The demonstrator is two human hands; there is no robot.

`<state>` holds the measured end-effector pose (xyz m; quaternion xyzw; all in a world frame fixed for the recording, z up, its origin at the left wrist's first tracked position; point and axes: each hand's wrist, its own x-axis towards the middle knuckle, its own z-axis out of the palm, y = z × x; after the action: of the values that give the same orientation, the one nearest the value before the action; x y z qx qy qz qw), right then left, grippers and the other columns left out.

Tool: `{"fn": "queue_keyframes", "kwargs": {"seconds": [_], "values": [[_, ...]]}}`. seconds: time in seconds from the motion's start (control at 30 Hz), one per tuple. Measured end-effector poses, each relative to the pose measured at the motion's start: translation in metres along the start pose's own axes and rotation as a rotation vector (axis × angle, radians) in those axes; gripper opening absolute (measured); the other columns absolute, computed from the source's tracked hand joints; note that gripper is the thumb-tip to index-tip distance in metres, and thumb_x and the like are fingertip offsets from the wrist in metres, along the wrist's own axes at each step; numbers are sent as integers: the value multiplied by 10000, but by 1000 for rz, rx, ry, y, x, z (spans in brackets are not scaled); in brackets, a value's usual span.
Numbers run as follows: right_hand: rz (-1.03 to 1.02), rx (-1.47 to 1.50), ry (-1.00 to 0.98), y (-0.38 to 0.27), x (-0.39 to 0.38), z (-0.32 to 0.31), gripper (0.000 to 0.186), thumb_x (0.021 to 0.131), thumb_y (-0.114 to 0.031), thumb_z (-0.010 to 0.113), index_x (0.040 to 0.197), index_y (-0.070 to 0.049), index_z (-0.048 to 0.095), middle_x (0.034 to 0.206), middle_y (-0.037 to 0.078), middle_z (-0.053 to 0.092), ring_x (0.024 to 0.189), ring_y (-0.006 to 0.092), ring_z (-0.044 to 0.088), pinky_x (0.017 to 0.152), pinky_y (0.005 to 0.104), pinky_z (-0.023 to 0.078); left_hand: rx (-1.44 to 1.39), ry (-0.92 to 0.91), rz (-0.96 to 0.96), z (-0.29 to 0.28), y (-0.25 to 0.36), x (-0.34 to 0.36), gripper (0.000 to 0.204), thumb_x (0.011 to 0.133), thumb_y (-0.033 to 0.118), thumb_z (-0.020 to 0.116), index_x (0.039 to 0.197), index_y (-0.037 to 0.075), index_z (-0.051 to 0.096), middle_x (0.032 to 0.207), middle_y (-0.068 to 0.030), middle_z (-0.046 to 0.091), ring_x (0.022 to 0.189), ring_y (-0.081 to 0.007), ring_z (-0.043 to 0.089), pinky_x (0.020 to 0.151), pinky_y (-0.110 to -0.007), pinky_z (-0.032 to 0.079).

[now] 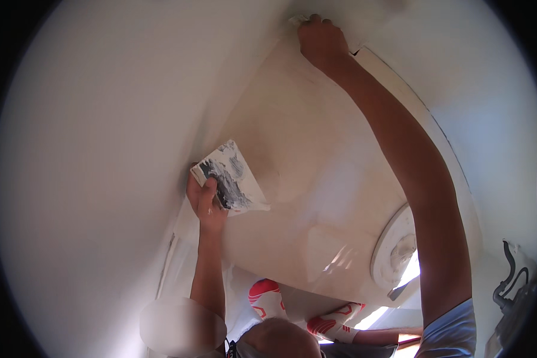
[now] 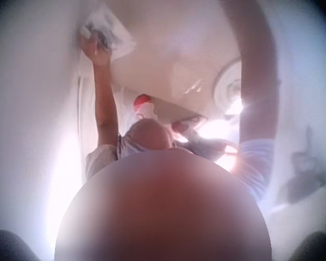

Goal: The person is applying plaster to a wall or corner using a spatula and a bucket of material.

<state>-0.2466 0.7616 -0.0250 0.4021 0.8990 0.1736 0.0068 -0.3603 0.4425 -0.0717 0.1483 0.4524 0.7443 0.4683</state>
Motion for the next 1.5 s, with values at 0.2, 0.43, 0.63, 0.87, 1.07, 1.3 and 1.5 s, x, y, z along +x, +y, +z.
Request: {"fn": "queue_keyframes", "kwargs": {"seconds": [0.2,0.43,0.63,0.87,1.07,1.3,1.5], "values": [[-76,59,162,-10,13,0,166,740,-18,531,868,59,604,975,206,531,792,319,602,640,391,541,39,-16,117,7,11,4,403,787,231,493,1086,-37,469,991,-115,550,905,-203,558,753,-285,460],[-148,126,-200,9,11,-52,189,751,-31,524,905,45,604,989,181,538,858,337,600,716,404,516,15,16,93,23,19,-11,356,776,207,539,1025,-39,472,944,-108,556,857,-185,566,743,-284,463],[-56,328,-232,14,-16,-60,192,726,-74,517,861,6,629,913,150,567,836,307,599,694,394,513,-30,-74,-26,18,41,-15,373,765,208,514,1041,-39,472,925,-109,574,806,-173,588,671,-278,492],[75,116,58,-16,-11,-60,153,716,-39,519,807,35,616,907,140,560,793,280,580,672,383,522,-27,-36,57,11,52,-22,353,776,207,513,1020,-45,471,937,-126,571,755,-177,594,620,-273,499],[67,474,257,-7,-70,-124,185,733,-60,539,887,-2,621,958,122,590,812,249,604,689,334,516,-78,-43,28,22,63,-40,231,804,161,530,961,7,461,889,-60,519,798,-130,537,688,-316,492],[-319,986,266,-102,-176,-181,364,656,59,570,1008,-26,611,1094,110,567,913,268,605,687,301,526,-279,199,-712,-13,73,-45,111,806,147,506,873,64,535,791,-43,577,649,-164,577,547,-279,485],[-557,440,158,-114,-215,-131,423,594,26,574,994,-97,635,1091,41,563,908,234,580,606,273,538,-334,128,-640,-52,80,-52,160,793,91,477,935,33,525,844,-59,585,712,-162,584,597,-288,479]]}}
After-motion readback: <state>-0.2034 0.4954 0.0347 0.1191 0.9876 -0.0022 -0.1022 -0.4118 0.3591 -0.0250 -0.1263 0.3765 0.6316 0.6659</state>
